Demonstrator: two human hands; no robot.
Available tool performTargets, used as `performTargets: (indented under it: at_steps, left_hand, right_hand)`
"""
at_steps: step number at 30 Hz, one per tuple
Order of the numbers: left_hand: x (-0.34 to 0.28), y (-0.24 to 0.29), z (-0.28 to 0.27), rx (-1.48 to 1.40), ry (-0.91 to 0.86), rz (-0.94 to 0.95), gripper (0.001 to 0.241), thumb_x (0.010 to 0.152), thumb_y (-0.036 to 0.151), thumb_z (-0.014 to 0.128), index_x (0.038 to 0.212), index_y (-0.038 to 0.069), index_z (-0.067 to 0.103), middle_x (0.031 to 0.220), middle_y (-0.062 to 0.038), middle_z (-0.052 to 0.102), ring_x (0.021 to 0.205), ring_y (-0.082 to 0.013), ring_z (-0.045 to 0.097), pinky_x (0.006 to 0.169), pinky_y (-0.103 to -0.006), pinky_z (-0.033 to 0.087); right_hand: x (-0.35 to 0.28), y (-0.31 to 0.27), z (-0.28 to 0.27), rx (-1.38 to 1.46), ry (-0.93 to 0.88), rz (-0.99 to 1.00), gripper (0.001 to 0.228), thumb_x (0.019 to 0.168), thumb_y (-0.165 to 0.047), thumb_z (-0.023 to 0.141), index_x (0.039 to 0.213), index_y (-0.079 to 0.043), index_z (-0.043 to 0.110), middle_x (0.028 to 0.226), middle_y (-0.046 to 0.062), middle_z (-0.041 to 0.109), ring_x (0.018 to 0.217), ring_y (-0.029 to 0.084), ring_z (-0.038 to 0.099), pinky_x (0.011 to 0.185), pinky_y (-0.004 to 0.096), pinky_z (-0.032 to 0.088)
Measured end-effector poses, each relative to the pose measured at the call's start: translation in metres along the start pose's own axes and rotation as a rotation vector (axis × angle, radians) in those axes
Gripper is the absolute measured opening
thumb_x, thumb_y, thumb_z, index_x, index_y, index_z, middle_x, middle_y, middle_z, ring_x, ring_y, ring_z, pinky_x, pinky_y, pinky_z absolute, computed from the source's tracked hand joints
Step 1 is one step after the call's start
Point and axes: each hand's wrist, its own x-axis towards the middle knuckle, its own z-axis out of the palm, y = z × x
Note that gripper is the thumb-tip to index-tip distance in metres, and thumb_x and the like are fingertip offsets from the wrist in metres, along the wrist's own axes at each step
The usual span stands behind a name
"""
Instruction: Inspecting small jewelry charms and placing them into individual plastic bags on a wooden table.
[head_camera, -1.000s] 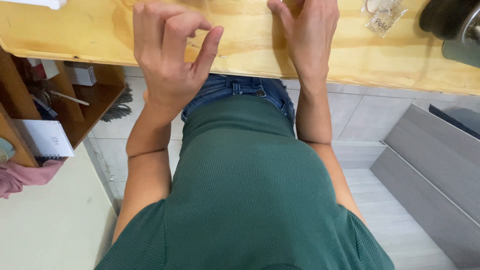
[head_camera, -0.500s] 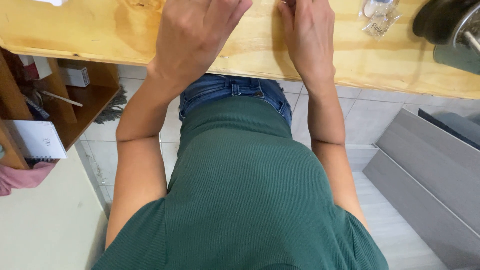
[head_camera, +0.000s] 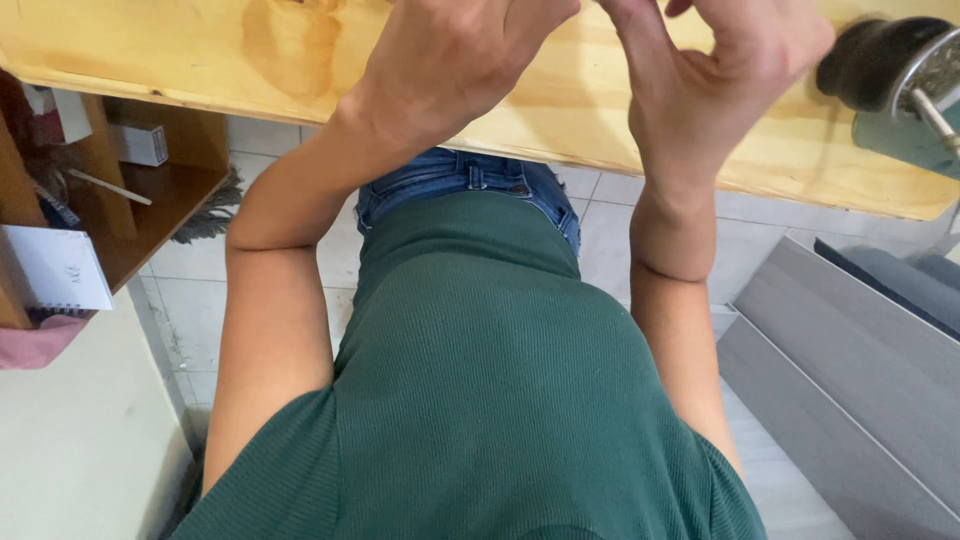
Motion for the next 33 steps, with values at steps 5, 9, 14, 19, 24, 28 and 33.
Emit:
performTargets:
  at_steps: [5, 9, 14, 19, 24, 28, 33]
  left_hand:
    - [0.01, -0.001, -0.01, -0.068, 0.1, -0.085, 0.021, 0.104, 0.003, 0.052, 0.093, 0.02, 0.048, 0.075, 0.009, 0.042, 0.063, -0.006, 0.042, 0.053, -0.0234, 0.036]
    - [0.02, -0.009, -0.025, -0.021, 0.159, -0.058, 0.025, 0.1, -0.001, 0.049, 0.09, 0.021, 0.048, 0.08, 0.009, 0.041, 0.067, -0.006, 0.04, 0.058, -0.0215, 0.035]
    - [0.033, -0.015, -0.058, -0.65, 0.194, 0.035, 0.012, 0.116, 0.004, 0.049, 0.111, 0.003, 0.061, 0.104, -0.011, 0.059, 0.092, -0.0256, 0.056, 0.086, -0.0378, 0.051]
    - [0.039, -0.004, -0.075, -0.802, 0.343, 0.248, 0.018, 0.112, 0.006, 0.051, 0.114, 0.009, 0.069, 0.109, -0.001, 0.07, 0.095, -0.0197, 0.064, 0.096, -0.0341, 0.053]
    - [0.021, -0.012, -0.074, -0.863, 0.429, 0.263, 0.015, 0.11, 0.013, 0.06, 0.115, 0.011, 0.074, 0.117, -0.001, 0.069, 0.098, -0.0167, 0.067, 0.084, -0.0303, 0.054]
    - [-0.009, -0.009, -0.065, -0.629, 0.552, -0.018, 0.021, 0.107, 0.035, 0.071, 0.12, 0.019, 0.072, 0.123, -0.003, 0.064, 0.107, -0.016, 0.066, 0.093, -0.0353, 0.056]
    - [-0.018, -0.03, -0.072, -0.565, 0.325, -0.181, 0.028, 0.108, 0.033, 0.072, 0.126, 0.012, 0.067, 0.126, -0.007, 0.071, 0.113, -0.0226, 0.072, 0.099, -0.0396, 0.058]
  right_hand:
    - [0.019, -0.001, 0.004, -0.114, 0.029, -0.148, 0.03, 0.097, -0.011, 0.099, 0.087, -0.004, 0.071, 0.086, 0.008, 0.061, 0.079, 0.029, 0.049, 0.071, 0.04, 0.039]
    - [0.022, -0.009, -0.007, -0.141, 0.006, -0.13, 0.027, 0.103, -0.01, 0.088, 0.082, -0.001, 0.072, 0.087, 0.009, 0.037, 0.078, 0.028, 0.036, 0.068, 0.041, 0.03]
    - [0.002, 0.032, 0.002, 0.968, -0.029, 0.239, 0.048, 0.115, -0.049, 0.045, 0.133, -0.005, 0.05, 0.116, 0.019, 0.054, 0.109, 0.029, 0.055, 0.087, 0.038, 0.041]
    - [-0.037, 0.015, 0.017, 1.609, -0.658, 0.55, 0.073, 0.101, -0.063, 0.044, 0.131, 0.004, 0.05, 0.113, 0.007, 0.064, 0.101, 0.014, 0.063, 0.089, 0.023, 0.049]
    - [-0.026, -0.007, 0.031, 2.023, -0.63, 0.642, 0.037, 0.093, -0.029, 0.081, 0.074, -0.007, 0.057, 0.059, -0.003, 0.051, 0.048, 0.008, 0.044, 0.045, 0.025, 0.03]
    - [-0.007, -0.02, 0.042, 1.326, -0.31, 0.418, 0.024, 0.1, -0.032, 0.073, 0.092, -0.011, 0.066, 0.082, 0.006, 0.059, 0.071, 0.015, 0.055, 0.066, 0.026, 0.044]
    - [-0.011, -0.047, 0.051, 0.726, -0.137, 0.156, 0.025, 0.102, -0.033, 0.066, 0.094, -0.01, 0.069, 0.097, 0.014, 0.06, 0.089, 0.023, 0.054, 0.078, 0.034, 0.042]
